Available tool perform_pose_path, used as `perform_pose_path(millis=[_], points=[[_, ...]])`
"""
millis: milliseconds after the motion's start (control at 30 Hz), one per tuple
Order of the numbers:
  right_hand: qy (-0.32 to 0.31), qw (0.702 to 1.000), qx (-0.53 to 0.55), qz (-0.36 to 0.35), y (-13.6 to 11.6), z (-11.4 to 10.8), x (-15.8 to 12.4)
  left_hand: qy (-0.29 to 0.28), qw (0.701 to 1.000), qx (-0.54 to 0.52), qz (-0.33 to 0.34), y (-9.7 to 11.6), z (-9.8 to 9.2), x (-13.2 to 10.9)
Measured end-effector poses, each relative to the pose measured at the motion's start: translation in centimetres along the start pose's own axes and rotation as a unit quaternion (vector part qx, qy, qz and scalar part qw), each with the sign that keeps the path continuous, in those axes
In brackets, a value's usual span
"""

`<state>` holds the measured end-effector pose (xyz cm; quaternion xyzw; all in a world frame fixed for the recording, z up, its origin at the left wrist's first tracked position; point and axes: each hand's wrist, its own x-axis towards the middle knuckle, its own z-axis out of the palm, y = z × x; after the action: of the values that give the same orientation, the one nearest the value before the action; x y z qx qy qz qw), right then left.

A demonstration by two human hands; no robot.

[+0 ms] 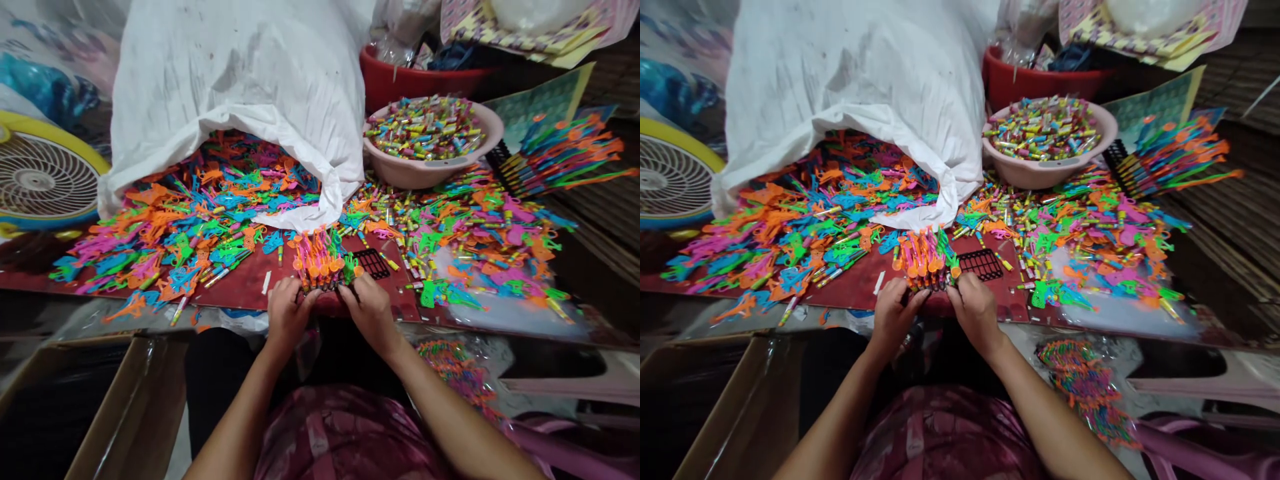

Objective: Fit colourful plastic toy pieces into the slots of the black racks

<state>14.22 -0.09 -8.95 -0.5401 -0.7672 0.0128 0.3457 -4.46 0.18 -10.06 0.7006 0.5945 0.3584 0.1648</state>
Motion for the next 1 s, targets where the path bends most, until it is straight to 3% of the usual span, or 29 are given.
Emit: perform_pose_path(millis=[500,867,1000], points=[[0.023,0.999,0.024,-0.001,0.2,-0.1,-0.7,-0.021,1.000,-0.022,0.006,-0.8,0.0,0.2],[-0.054,0.993,-0.098,0.028,-1.2,-0.5,0.8,-0.082,0.989,-0.116,0.028,-1.2,-0.9,1.3],[-0.091,0.990,-0.108,0.007,-0.7,-0.6,0.9,-0.105,0.983,-0.146,0.036,-1.4,-1.2,1.6]])
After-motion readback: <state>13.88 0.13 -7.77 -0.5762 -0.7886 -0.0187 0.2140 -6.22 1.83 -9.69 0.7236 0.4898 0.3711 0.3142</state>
